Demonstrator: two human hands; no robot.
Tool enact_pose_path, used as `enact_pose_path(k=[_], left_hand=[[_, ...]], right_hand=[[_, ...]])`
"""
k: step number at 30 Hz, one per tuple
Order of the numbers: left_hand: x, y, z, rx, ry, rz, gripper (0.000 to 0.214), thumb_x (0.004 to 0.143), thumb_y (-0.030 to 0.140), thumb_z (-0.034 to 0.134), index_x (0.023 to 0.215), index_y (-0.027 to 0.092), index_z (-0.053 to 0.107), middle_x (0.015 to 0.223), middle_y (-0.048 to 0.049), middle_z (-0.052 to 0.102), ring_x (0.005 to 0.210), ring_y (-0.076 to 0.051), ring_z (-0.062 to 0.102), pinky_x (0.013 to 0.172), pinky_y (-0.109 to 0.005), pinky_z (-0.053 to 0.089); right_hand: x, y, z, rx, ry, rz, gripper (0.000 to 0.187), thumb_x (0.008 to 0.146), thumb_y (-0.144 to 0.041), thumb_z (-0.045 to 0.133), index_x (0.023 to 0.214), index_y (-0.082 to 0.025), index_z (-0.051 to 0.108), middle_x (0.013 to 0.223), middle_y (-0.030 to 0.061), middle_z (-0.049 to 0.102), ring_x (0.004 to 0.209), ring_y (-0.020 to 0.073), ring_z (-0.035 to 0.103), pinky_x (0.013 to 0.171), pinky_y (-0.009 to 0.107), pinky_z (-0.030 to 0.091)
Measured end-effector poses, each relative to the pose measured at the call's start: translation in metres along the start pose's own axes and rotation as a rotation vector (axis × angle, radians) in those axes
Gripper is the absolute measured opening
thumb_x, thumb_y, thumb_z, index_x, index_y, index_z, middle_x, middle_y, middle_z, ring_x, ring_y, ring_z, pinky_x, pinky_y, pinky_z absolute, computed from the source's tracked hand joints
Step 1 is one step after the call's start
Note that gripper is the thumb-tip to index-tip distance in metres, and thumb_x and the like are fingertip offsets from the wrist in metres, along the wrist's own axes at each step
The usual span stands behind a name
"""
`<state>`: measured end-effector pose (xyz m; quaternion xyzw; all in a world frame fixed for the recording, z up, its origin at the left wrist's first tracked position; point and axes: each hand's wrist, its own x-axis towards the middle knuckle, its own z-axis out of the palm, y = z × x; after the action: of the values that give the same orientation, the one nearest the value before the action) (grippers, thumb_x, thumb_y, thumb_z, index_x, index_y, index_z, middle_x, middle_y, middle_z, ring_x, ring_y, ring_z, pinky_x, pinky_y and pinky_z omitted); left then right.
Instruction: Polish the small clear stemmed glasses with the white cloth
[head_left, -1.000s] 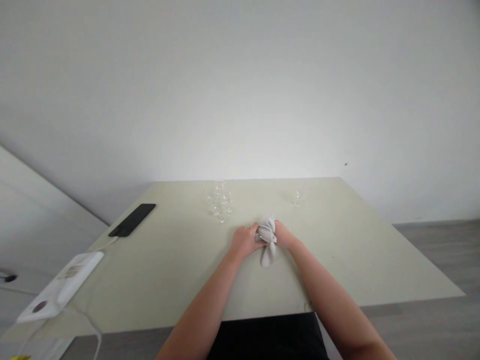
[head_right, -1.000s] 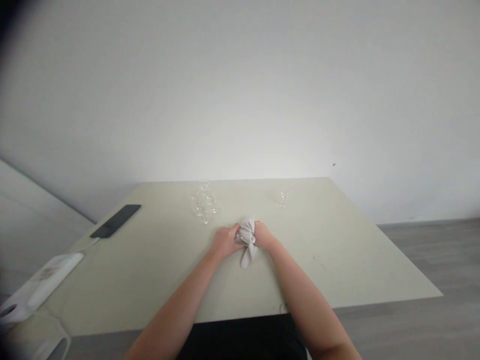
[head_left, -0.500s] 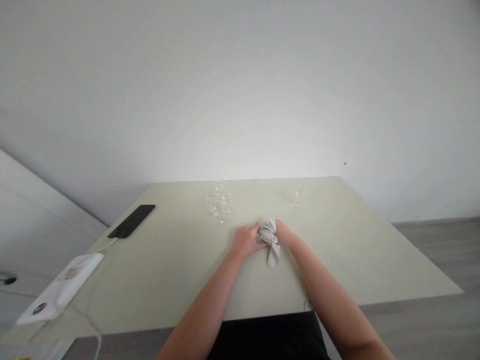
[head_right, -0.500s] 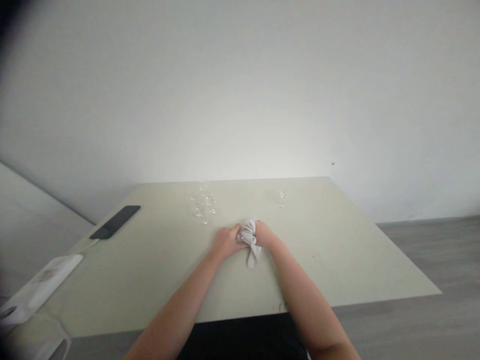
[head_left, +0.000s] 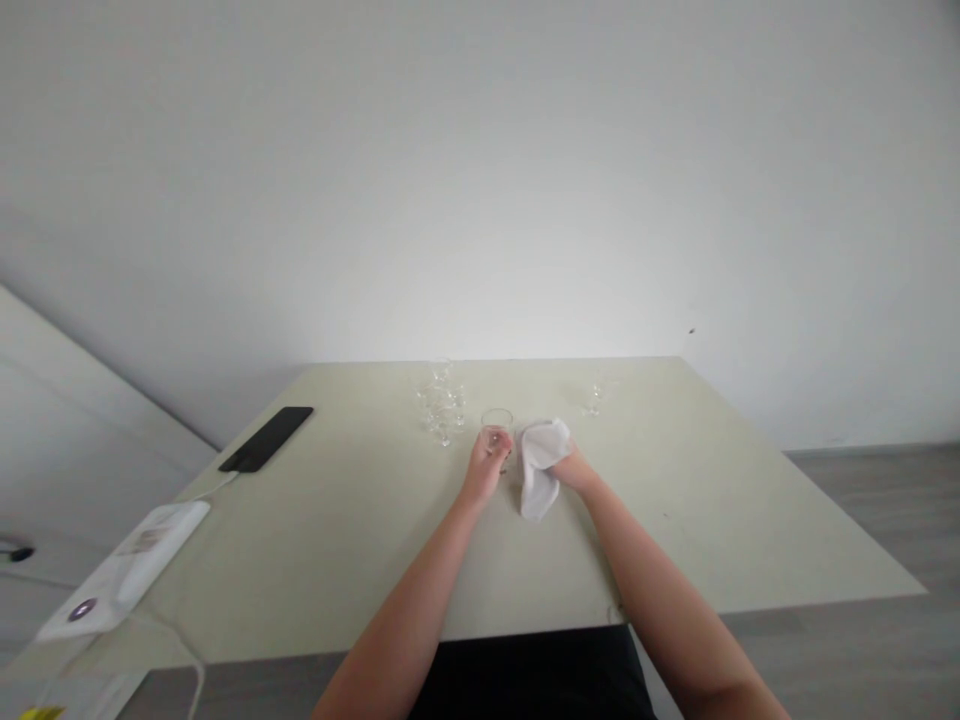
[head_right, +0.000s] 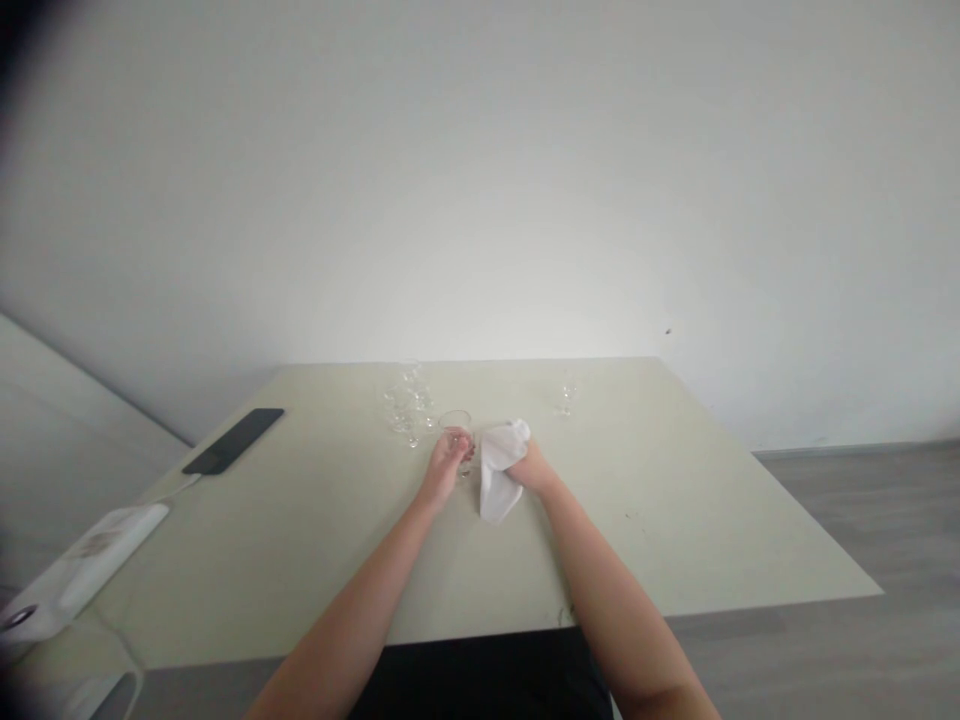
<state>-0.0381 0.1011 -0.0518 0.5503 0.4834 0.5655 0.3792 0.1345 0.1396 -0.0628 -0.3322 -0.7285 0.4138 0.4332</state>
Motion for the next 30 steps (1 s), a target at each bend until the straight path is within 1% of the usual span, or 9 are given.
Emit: enact_pose_path(k=[3, 6, 10, 13, 16, 19, 24, 28, 30], left_hand=[[0.0, -0.006, 0.002, -0.102, -0.001, 0.032, 0.063, 0.082, 0.075, 0.043, 0.102, 0.017, 0.057, 0.101, -0.0099, 0.065, 0.096, -0.021, 0.061, 0.088, -0.035, 0.048], [-0.002, -0.007, 0.004, -0.08, 0.021, 0.042, 0.07, 0.077, 0.079, 0.049, 0.109, 0.017, 0.056, 0.109, -0.0108, 0.064, 0.107, -0.023, 0.059, 0.098, -0.037, 0.044], [0.0, -0.001, 0.005, -0.072, 0.107, 0.018, 0.064, 0.072, 0.073, 0.06, 0.102, 0.017, 0.06, 0.105, -0.0088, 0.065, 0.106, -0.022, 0.06, 0.096, -0.034, 0.044], [0.002, 0.003, 0.003, -0.222, 0.171, -0.042, 0.059, 0.068, 0.063, 0.072, 0.104, 0.017, 0.06, 0.097, -0.0056, 0.067, 0.093, -0.019, 0.064, 0.088, -0.032, 0.047], [0.002, 0.006, -0.001, -0.44, 0.067, -0.07, 0.063, 0.068, 0.062, 0.072, 0.11, 0.018, 0.058, 0.096, -0.0061, 0.07, 0.091, -0.02, 0.066, 0.086, -0.035, 0.049], [0.001, 0.005, -0.002, -0.539, -0.053, -0.108, 0.063, 0.072, 0.065, 0.066, 0.113, 0.018, 0.059, 0.105, -0.0092, 0.07, 0.1, -0.023, 0.066, 0.087, -0.037, 0.05], [0.003, 0.003, -0.002, -0.413, 0.088, -0.138, 0.071, 0.062, 0.061, 0.077, 0.115, 0.016, 0.059, 0.099, -0.0062, 0.069, 0.089, -0.018, 0.065, 0.08, -0.031, 0.05], [0.0, 0.006, -0.006, -0.592, -0.097, -0.203, 0.073, 0.067, 0.068, 0.07, 0.12, 0.02, 0.056, 0.109, -0.009, 0.07, 0.089, -0.02, 0.067, 0.08, -0.036, 0.052], [0.0, 0.006, -0.006, -0.668, -0.12, -0.222, 0.067, 0.069, 0.067, 0.07, 0.115, 0.02, 0.06, 0.11, -0.0094, 0.07, 0.091, -0.021, 0.068, 0.081, -0.036, 0.052]], right_hand=[[-0.001, -0.015, 0.017, 0.029, -0.112, -0.107, 0.043, 0.075, -0.05, 0.072, 0.106, -0.021, 0.068, 0.109, 0.0087, 0.069, 0.107, 0.0274, 0.062, 0.104, 0.045, 0.044], [-0.001, -0.02, 0.026, 0.011, -0.084, -0.096, 0.038, 0.078, -0.053, 0.067, 0.099, -0.022, 0.071, 0.105, 0.0086, 0.071, 0.108, 0.0286, 0.062, 0.107, 0.047, 0.041], [-0.001, -0.013, 0.023, -0.06, -0.007, -0.015, 0.032, 0.079, -0.049, 0.063, 0.092, -0.021, 0.071, 0.103, 0.0091, 0.072, 0.106, 0.0301, 0.063, 0.108, 0.052, 0.039], [-0.004, -0.009, 0.022, -0.031, -0.002, 0.042, 0.029, 0.076, -0.045, 0.065, 0.089, -0.019, 0.07, 0.098, 0.0095, 0.072, 0.1, 0.0305, 0.064, 0.103, 0.051, 0.044], [-0.007, -0.01, 0.026, 0.081, -0.069, 0.078, 0.031, 0.082, -0.049, 0.059, 0.086, -0.02, 0.069, 0.087, 0.0084, 0.072, 0.09, 0.0271, 0.066, 0.088, 0.04, 0.055], [-0.007, -0.013, 0.027, 0.16, -0.104, 0.086, 0.03, 0.083, -0.05, 0.058, 0.086, -0.021, 0.068, 0.085, 0.0077, 0.071, 0.087, 0.0253, 0.066, 0.08, 0.035, 0.057], [-0.005, -0.016, 0.027, 0.079, -0.13, -0.005, 0.022, 0.077, -0.041, 0.067, 0.079, -0.019, 0.066, 0.084, 0.0057, 0.069, 0.083, 0.0233, 0.063, 0.086, 0.038, 0.052], [-0.007, -0.018, 0.031, 0.36, -0.194, 0.134, 0.029, 0.08, -0.047, 0.064, 0.086, -0.018, 0.066, 0.083, 0.0062, 0.07, 0.082, 0.0237, 0.063, 0.076, 0.034, 0.054], [-0.007, -0.02, 0.032, 0.41, -0.183, 0.154, 0.032, 0.08, -0.049, 0.063, 0.088, -0.019, 0.066, 0.084, 0.0066, 0.07, 0.083, 0.0241, 0.063, 0.072, 0.033, 0.055]])
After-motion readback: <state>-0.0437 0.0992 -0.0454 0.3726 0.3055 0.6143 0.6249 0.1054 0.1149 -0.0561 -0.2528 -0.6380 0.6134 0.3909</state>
